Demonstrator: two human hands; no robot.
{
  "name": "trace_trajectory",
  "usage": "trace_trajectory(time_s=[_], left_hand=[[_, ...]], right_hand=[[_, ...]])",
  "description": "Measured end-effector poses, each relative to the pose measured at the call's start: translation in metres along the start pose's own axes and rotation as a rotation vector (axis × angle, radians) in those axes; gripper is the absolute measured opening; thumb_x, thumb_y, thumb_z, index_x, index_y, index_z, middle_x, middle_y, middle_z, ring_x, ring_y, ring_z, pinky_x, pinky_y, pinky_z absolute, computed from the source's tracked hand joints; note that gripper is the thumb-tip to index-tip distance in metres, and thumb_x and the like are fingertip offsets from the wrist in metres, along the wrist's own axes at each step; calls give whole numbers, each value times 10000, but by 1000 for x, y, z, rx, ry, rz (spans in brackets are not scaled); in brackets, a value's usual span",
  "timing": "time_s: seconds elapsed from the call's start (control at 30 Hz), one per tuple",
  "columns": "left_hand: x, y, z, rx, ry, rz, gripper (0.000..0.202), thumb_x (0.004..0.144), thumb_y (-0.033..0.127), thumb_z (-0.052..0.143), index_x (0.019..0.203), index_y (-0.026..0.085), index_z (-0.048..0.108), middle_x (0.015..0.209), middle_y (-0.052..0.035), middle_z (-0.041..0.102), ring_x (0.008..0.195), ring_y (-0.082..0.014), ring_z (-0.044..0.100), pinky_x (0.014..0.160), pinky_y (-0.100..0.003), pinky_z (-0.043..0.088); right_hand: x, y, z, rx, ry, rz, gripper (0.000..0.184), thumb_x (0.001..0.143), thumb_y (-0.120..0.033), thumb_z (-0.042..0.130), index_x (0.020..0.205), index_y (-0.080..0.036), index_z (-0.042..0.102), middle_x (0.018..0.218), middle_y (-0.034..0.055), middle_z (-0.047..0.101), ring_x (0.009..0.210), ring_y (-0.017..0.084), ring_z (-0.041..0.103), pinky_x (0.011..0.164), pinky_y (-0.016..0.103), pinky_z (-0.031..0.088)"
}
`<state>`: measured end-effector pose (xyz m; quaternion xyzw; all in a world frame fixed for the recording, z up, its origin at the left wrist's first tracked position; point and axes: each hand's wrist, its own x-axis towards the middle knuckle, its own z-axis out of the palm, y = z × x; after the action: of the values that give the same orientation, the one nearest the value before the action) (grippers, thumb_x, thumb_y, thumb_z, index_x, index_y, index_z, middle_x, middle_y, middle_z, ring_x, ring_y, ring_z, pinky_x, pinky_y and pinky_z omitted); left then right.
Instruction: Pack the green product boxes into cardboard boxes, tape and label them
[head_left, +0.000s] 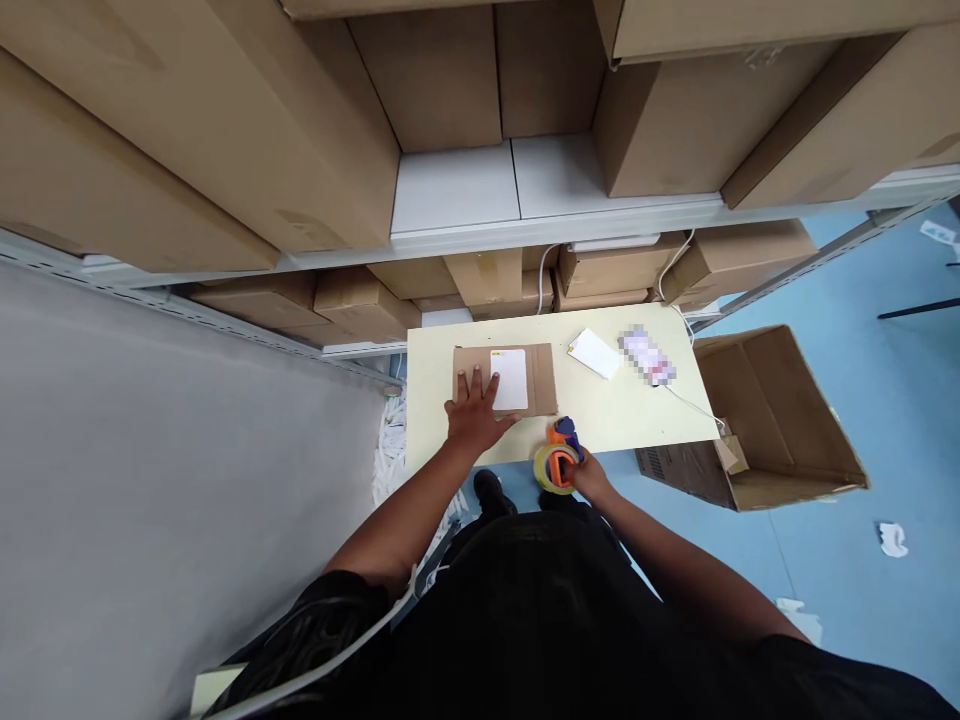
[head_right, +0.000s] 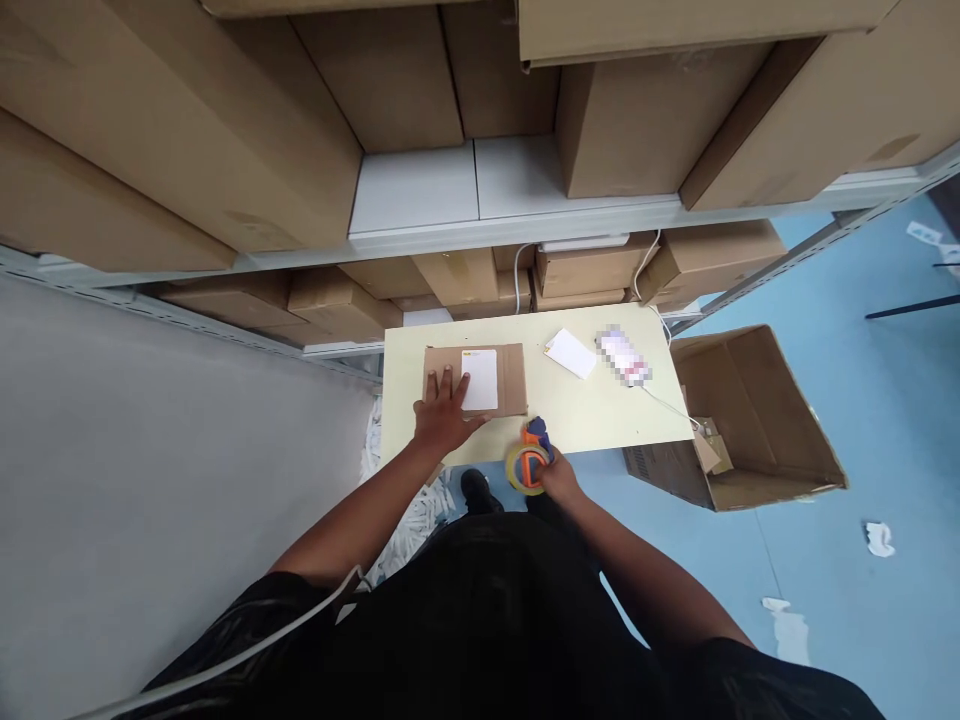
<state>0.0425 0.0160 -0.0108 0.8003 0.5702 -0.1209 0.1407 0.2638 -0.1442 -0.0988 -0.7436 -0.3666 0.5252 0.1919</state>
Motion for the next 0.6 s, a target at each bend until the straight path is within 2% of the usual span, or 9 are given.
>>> trace_trajectory(time_s=[0.07, 0.17, 0.23, 0.3, 0.37, 0.47, 0.53, 0.6], left_hand=[[-16, 4, 5, -32, 8, 44, 1041, 851, 767, 573, 1664, 214, 234, 1745, -162, 77, 1563, -493, 81, 1084, -612, 402], [-35, -11, 8, -45, 15, 268, 996, 799, 647, 733, 1613, 200, 375, 1685, -170, 299, 1504, -435, 302, 1165, -518, 374], [-37, -28, 6, -24, 28, 453, 950, 785, 606, 772, 1595, 263, 415, 1670, -123, 353, 1507, -396, 322, 1229, -513, 288], [-30, -40, 4, 7, 51, 532, 989, 755, 655, 780, 1601, 302, 406, 1705, -100, 285, 1558, -411, 220, 1264, -577, 150], [-19, -44, 4, 27, 66, 486, 1060, 728, 740, 752, 1618, 306, 374, 1733, -103, 196, 1583, -441, 110, 1248, -645, 45], [-7, -35, 7, 21, 63, 353, 1091, 750, 814, 669, 1643, 299, 312, 1746, -105, 120, 1591, -447, 30, 1218, -678, 63], [-5, -26, 9, 5, 54, 295, 1064, 787, 830, 606, 1652, 301, 283, 1750, -96, 92, 1595, -433, -16, 1196, -666, 154], [-4, -17, 10, -9, 42, 245, 1038, 815, 843, 546, 1657, 303, 266, 1753, -87, 68, 1597, -421, -51, 1158, -651, 245]], right_hand=[[9, -12, 6, 7, 55, 38, 565, 797, -188, 526, 1359, -226, 569, 1222, 44, 746, 1055, 225, 725, 869, 317, 585], [51, -46, -17, -146, 89, 56, 524, 818, -186, 535, 1341, -190, 563, 1200, 78, 745, 1012, 225, 724, 799, 284, 572], [85, -70, -40, -185, 80, 30, 491, 786, -163, 587, 1276, -182, 602, 1173, 89, 749, 981, 233, 719, 778, 273, 552], [112, -89, -58, -226, 55, 5, 498, 727, -127, 652, 1222, -170, 634, 1107, 104, 760, 939, 251, 714, 759, 279, 534], [130, -103, -65, -258, 29, -19, 529, 687, -102, 689, 1210, -163, 647, 1067, 112, 763, 914, 263, 708, 742, 285, 522], [134, -107, -65, -275, -1, -50, 596, 708, -120, 692, 1296, -184, 619, 1104, 97, 756, 936, 258, 704, 738, 284, 520], [118, -94, -64, -272, -14, -51, 624, 749, -147, 678, 1363, -205, 585, 1149, 82, 746, 981, 253, 702, 765, 289, 532], [89, -70, -56, -265, -17, -33, 618, 785, -168, 661, 1395, -208, 566, 1176, 81, 740, 1029, 255, 699, 817, 311, 547]])
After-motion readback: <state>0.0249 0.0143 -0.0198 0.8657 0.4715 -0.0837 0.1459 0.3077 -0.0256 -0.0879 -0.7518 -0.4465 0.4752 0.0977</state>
